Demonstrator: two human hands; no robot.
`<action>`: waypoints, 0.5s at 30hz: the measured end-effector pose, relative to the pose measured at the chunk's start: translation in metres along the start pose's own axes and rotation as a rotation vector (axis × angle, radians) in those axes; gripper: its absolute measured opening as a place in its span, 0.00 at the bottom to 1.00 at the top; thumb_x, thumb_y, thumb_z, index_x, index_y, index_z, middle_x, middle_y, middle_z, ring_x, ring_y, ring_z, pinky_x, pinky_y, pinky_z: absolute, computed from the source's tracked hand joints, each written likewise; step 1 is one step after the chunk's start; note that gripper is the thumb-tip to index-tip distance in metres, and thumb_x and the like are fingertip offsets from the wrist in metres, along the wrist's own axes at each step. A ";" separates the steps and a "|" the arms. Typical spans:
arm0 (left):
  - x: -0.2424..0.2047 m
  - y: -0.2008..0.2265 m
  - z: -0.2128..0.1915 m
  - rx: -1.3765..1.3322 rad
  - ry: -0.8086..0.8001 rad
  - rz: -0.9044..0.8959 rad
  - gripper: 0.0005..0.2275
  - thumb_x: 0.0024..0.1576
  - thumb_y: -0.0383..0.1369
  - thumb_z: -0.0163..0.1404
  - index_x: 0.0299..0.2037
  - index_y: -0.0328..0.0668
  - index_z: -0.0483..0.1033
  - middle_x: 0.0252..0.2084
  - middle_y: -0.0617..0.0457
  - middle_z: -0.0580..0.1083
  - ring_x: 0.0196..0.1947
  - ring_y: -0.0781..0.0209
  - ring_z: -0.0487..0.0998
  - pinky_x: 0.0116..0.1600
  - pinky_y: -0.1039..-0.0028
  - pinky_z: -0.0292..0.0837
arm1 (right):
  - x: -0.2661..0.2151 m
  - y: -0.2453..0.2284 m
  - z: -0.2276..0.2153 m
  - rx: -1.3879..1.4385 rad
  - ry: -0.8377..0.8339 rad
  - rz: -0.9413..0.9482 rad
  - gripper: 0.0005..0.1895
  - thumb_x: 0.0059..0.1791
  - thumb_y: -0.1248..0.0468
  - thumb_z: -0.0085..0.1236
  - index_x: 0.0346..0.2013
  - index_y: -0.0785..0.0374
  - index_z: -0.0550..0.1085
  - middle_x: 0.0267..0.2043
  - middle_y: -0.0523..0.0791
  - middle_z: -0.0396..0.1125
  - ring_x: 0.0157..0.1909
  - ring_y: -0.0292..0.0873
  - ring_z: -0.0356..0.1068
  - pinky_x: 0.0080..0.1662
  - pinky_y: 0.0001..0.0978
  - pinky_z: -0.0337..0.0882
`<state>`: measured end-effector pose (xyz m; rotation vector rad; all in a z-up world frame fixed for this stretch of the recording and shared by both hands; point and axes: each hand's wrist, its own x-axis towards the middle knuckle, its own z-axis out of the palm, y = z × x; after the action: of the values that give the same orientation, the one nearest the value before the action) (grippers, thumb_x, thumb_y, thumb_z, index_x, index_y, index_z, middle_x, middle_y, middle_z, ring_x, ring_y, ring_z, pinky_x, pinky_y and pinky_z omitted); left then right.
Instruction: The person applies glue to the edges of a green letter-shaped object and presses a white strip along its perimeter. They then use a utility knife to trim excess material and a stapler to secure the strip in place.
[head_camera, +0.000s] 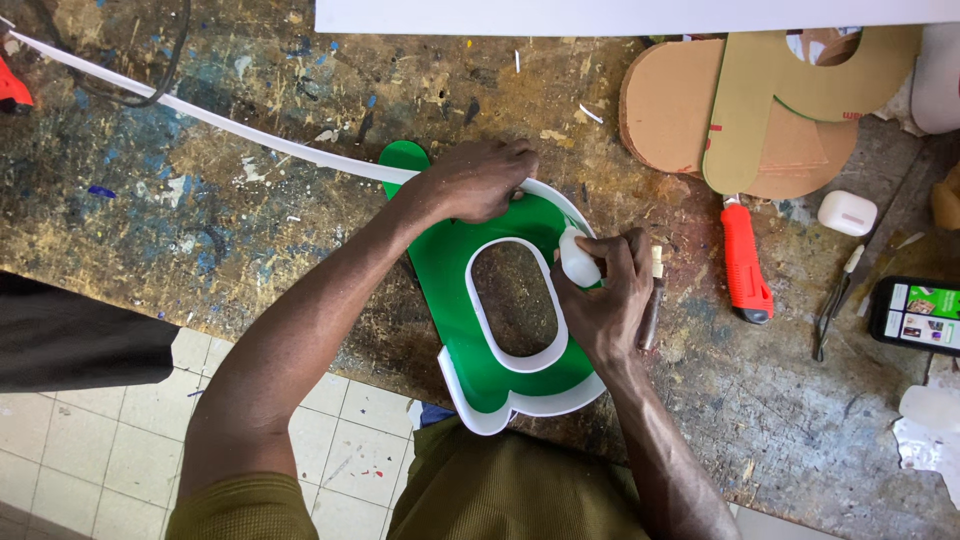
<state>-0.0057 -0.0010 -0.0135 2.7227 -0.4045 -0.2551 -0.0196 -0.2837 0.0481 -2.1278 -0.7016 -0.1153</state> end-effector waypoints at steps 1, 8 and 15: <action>0.000 -0.001 0.003 0.001 0.002 -0.003 0.09 0.72 0.28 0.51 0.58 0.32 0.71 0.56 0.35 0.73 0.52 0.20 0.82 0.41 0.37 0.83 | -0.001 0.004 0.002 0.002 -0.001 -0.003 0.13 0.53 0.67 0.79 0.47 0.59 0.79 0.40 0.45 0.63 0.38 0.52 0.78 0.38 0.42 0.76; -0.001 -0.001 0.015 0.028 0.092 -0.016 0.10 0.71 0.31 0.54 0.57 0.35 0.73 0.55 0.39 0.74 0.51 0.25 0.84 0.46 0.38 0.83 | -0.007 0.011 0.005 -0.015 0.005 -0.009 0.13 0.51 0.67 0.77 0.45 0.56 0.78 0.41 0.42 0.63 0.38 0.50 0.76 0.39 0.45 0.68; -0.003 -0.003 0.023 0.029 0.133 -0.039 0.12 0.68 0.33 0.57 0.55 0.36 0.72 0.55 0.39 0.74 0.50 0.25 0.84 0.46 0.37 0.83 | -0.011 0.018 0.010 -0.035 0.021 -0.033 0.14 0.50 0.68 0.77 0.45 0.56 0.78 0.42 0.42 0.64 0.39 0.50 0.77 0.39 0.43 0.66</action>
<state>-0.0129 -0.0045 -0.0351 2.7581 -0.3210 -0.0787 -0.0215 -0.2892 0.0254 -2.1456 -0.7280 -0.1685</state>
